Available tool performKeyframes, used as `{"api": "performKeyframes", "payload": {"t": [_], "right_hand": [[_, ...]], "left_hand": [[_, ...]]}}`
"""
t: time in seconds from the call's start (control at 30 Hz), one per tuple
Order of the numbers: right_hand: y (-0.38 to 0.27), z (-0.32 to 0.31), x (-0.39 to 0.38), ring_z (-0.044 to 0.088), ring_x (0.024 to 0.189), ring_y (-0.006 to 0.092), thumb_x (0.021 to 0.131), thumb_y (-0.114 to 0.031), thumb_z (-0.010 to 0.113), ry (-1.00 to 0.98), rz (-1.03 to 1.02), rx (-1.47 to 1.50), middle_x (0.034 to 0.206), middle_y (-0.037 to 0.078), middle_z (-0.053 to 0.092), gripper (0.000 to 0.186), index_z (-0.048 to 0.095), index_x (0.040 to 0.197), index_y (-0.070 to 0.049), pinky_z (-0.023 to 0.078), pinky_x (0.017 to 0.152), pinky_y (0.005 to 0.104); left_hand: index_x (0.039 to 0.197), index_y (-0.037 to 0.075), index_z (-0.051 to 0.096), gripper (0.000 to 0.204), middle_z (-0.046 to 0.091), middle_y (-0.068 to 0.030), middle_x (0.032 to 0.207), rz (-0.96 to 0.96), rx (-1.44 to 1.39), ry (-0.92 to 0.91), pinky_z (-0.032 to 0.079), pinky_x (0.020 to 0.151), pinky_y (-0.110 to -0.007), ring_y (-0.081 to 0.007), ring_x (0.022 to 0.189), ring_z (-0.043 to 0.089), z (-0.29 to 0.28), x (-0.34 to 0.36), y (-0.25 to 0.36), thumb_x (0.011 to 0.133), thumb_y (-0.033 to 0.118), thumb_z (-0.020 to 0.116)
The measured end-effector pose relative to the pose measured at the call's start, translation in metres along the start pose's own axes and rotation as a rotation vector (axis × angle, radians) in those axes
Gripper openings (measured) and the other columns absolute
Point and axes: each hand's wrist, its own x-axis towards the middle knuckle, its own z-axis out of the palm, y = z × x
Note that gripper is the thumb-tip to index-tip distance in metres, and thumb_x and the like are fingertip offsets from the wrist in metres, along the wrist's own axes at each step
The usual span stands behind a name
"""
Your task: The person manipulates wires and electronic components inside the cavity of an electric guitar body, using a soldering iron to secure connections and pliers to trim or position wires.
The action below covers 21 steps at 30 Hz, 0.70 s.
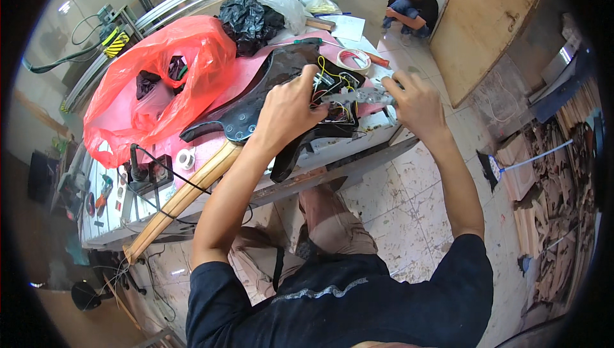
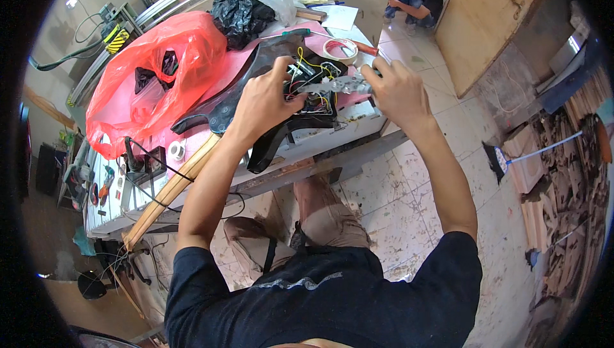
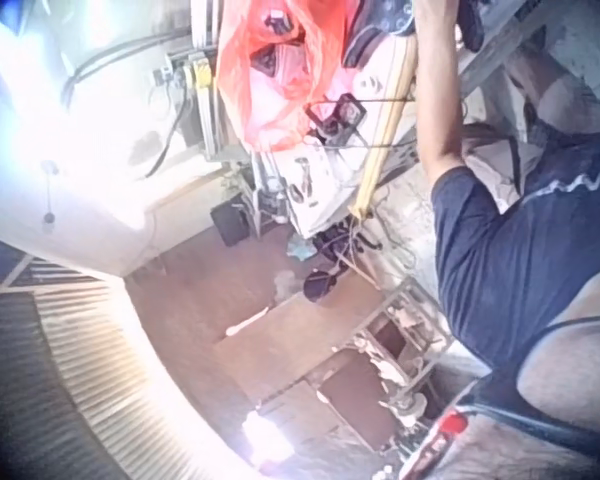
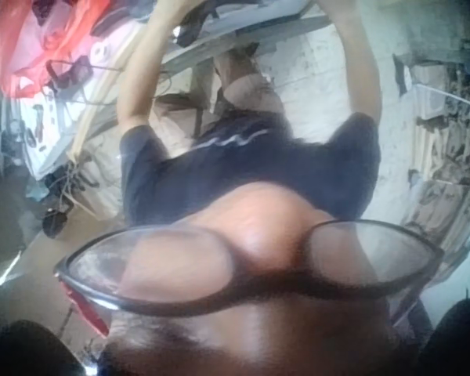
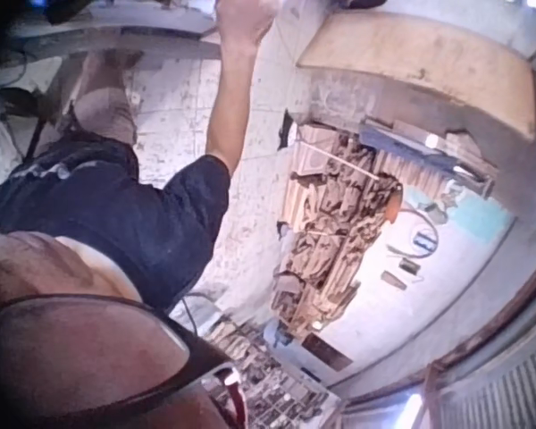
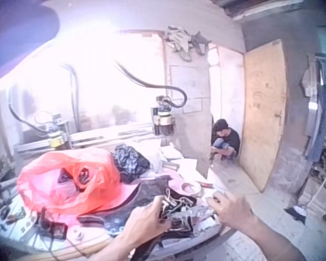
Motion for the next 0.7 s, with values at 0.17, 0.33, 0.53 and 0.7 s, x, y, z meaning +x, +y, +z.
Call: {"api": "performKeyframes", "payload": {"t": [0.17,0.33,0.53,0.7], "right_hand": [[0.009,-0.015,-0.022,0.070,0.093,0.0319,0.082,-0.009,0.072,0.010,0.181,0.222,0.104,0.007,0.068,0.034,0.070,0.116,-0.015,0.055,0.072,0.0451],[0.002,-0.026,-0.038,0.070,0.093,0.0373,0.087,-0.008,0.070,-0.060,0.327,0.332,0.106,0.010,0.070,0.032,0.071,0.118,-0.013,0.053,0.076,0.0484],[-0.006,-0.035,-0.041,0.070,0.092,0.0377,0.087,-0.005,0.068,-0.108,0.361,0.297,0.103,0.013,0.070,0.032,0.073,0.118,-0.012,0.053,0.079,0.0485],[-0.020,-0.050,-0.028,0.068,0.093,0.0413,0.092,-0.017,0.071,-0.292,0.371,0.299,0.096,0.018,0.072,0.014,0.073,0.101,-0.006,0.050,0.079,0.0503]], "left_hand": [[0.141,0.007,0.049,0.062,0.068,-0.0228,0.124,-0.017,-0.280,0.025,0.058,0.089,-0.046,-0.0435,0.101,0.071,-0.005,-0.016,-0.011,0.085,0.010,0.076],[0.122,0.006,0.068,0.039,0.060,-0.0205,0.135,0.117,-0.178,0.074,0.052,0.102,-0.046,-0.0391,0.125,0.061,-0.003,-0.019,-0.007,0.083,0.004,0.070],[0.099,0.006,0.081,0.021,0.061,-0.0193,0.134,0.073,-0.104,0.092,0.049,0.106,-0.044,-0.0370,0.126,0.059,0.003,-0.018,-0.005,0.081,0.016,0.075],[0.096,0.007,0.084,0.022,0.062,-0.0184,0.134,0.026,-0.052,0.085,0.046,0.108,-0.045,-0.0371,0.126,0.057,0.015,-0.012,-0.001,0.081,0.023,0.079]]}}
